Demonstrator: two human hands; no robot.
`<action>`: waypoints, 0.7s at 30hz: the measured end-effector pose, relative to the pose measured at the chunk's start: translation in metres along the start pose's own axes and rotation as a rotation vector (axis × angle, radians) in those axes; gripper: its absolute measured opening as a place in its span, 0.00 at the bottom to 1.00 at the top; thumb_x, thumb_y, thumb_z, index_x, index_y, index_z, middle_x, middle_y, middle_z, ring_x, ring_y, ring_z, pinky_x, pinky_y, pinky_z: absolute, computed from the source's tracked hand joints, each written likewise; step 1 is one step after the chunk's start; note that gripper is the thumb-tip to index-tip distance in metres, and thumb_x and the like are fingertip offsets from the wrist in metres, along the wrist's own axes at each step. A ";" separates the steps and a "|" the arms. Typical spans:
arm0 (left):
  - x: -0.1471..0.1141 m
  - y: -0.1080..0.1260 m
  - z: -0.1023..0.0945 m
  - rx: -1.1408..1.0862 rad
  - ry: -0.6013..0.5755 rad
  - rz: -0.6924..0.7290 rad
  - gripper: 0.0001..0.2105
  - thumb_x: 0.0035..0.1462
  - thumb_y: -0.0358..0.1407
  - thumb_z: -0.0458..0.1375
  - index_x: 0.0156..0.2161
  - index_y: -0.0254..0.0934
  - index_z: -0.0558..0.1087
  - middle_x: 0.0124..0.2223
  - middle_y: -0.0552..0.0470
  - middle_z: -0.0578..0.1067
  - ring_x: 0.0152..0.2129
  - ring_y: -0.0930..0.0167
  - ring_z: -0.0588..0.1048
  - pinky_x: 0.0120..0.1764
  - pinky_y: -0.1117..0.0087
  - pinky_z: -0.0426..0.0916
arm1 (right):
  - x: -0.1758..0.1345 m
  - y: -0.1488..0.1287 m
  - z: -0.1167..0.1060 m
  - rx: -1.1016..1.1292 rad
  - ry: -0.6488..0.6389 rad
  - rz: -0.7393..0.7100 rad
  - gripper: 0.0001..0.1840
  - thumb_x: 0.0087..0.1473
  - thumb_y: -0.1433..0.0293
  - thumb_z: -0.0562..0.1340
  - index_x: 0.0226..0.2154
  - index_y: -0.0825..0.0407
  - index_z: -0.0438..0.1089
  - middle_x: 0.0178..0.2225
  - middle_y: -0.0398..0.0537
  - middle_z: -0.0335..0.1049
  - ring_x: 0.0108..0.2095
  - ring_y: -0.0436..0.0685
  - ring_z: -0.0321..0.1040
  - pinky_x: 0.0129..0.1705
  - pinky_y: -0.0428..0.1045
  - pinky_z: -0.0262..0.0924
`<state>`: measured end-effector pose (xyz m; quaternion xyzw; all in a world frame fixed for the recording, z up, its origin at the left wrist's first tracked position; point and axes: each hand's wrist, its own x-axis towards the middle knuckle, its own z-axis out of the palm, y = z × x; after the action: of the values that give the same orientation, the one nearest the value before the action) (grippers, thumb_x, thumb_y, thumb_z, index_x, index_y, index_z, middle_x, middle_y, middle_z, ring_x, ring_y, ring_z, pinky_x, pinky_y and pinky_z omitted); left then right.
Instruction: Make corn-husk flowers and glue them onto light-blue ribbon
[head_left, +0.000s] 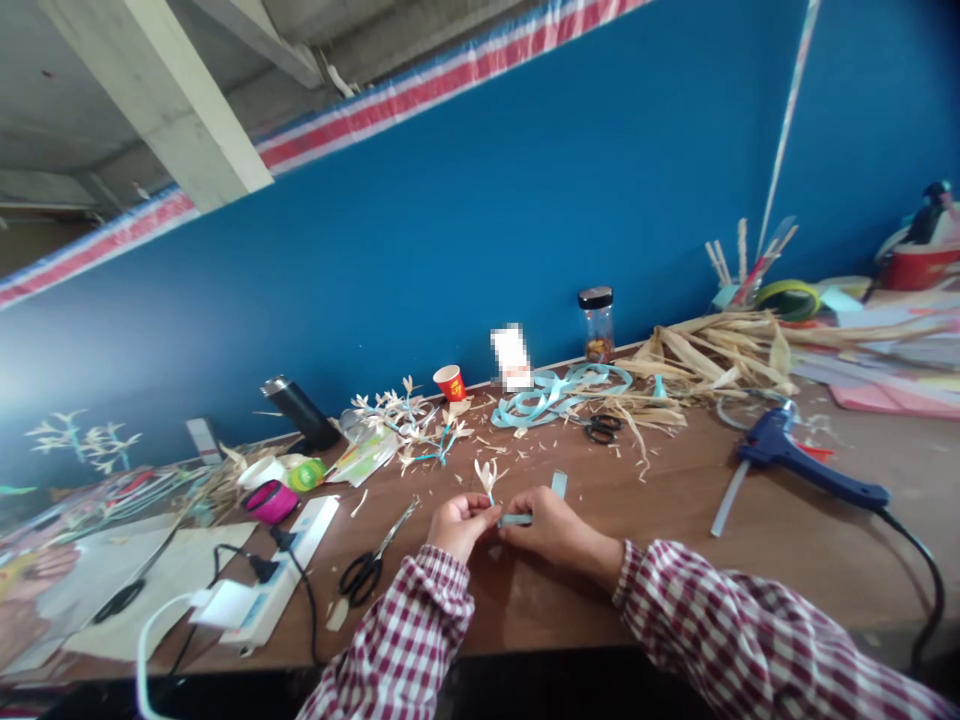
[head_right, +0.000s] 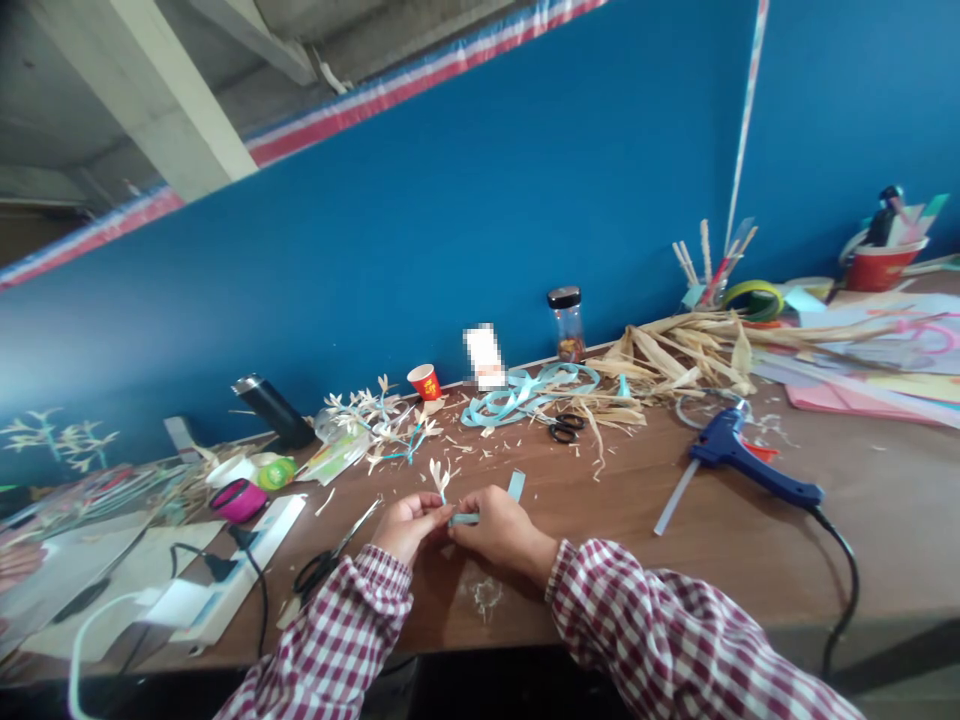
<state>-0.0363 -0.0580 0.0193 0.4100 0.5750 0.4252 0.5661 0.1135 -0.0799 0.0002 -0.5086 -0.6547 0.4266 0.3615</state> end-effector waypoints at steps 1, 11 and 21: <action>0.001 0.000 -0.001 0.020 0.005 0.025 0.14 0.30 0.30 0.71 0.24 0.32 0.70 0.18 0.54 0.73 0.16 0.75 0.71 0.24 0.74 0.66 | 0.000 0.000 0.000 -0.002 -0.001 0.007 0.10 0.43 0.66 0.61 0.22 0.57 0.71 0.18 0.42 0.65 0.21 0.47 0.57 0.21 0.41 0.48; 0.001 0.000 0.000 0.017 -0.039 0.027 0.14 0.30 0.31 0.70 0.25 0.33 0.71 0.20 0.55 0.74 0.18 0.75 0.71 0.26 0.74 0.66 | 0.000 -0.002 -0.002 0.092 -0.052 0.017 0.09 0.44 0.68 0.58 0.20 0.57 0.68 0.16 0.39 0.60 0.18 0.44 0.52 0.19 0.40 0.45; -0.015 0.005 -0.009 -0.144 -0.229 -0.110 0.16 0.36 0.36 0.69 0.33 0.31 0.77 0.23 0.53 0.73 0.20 0.78 0.70 0.26 0.76 0.69 | 0.002 -0.004 -0.012 0.197 -0.146 0.023 0.10 0.43 0.67 0.60 0.18 0.58 0.65 0.14 0.35 0.54 0.17 0.43 0.46 0.18 0.40 0.41</action>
<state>-0.0450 -0.0706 0.0282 0.3818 0.4963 0.3842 0.6784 0.1222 -0.0760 0.0083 -0.4458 -0.6281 0.5291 0.3561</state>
